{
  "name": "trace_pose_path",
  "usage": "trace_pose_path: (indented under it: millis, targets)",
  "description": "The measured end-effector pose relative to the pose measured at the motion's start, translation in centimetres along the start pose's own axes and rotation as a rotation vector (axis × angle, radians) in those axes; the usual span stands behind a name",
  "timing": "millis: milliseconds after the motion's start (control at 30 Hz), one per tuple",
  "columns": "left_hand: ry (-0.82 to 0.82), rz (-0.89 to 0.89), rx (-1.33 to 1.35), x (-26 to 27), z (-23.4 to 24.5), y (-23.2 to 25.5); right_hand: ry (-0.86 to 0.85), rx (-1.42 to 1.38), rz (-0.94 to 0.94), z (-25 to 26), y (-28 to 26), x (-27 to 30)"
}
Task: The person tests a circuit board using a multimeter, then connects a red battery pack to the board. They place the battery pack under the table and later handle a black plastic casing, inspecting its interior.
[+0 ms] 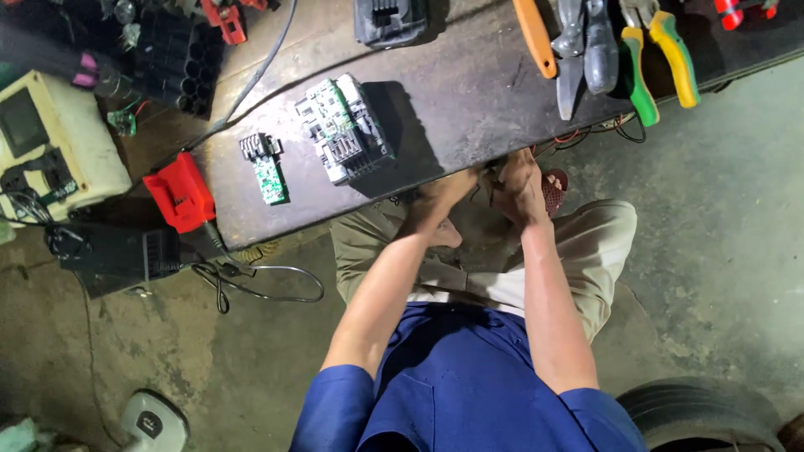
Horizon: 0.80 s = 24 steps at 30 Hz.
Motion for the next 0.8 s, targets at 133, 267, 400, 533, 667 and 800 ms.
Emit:
trace_pose_path:
  millis: [133, 267, 400, 533, 667, 800]
  targets:
    - [0.026, 0.011, 0.004, -0.3, -1.3, 2.3, 0.111, 0.027, 0.089, -0.3, 0.4, 3.0]
    - [0.044, 0.037, 0.002, 0.0, -1.7, 3.0, 0.221, 0.093, -0.136, 1.8, -1.0, 6.0]
    - [0.063, 0.051, 0.003, 0.3, -1.2, 3.6, 0.299, -0.111, -0.200, 3.3, -4.1, 7.4]
    - [0.087, 0.060, 0.010, -0.2, -1.0, 4.5, 0.306, -0.125, -0.210, 2.5, -5.5, 10.0]
    - [0.152, 0.078, -0.002, 0.1, -0.5, 4.6, 0.296, -0.128, -0.110, 1.4, -6.2, 9.9]
    - [0.288, 0.143, -0.016, 2.3, 2.6, 1.3, 0.265, 0.033, 0.017, 0.0, -6.9, 5.7]
Point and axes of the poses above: each hand's wrist, its own x-axis away from the middle knuckle, its own z-axis out of the back of the hand, y = z × x, the point moved 4 cm from there along -x, towards the middle knuckle, and after that the axes turned 11 degrees about z, right-handed, at the moved point
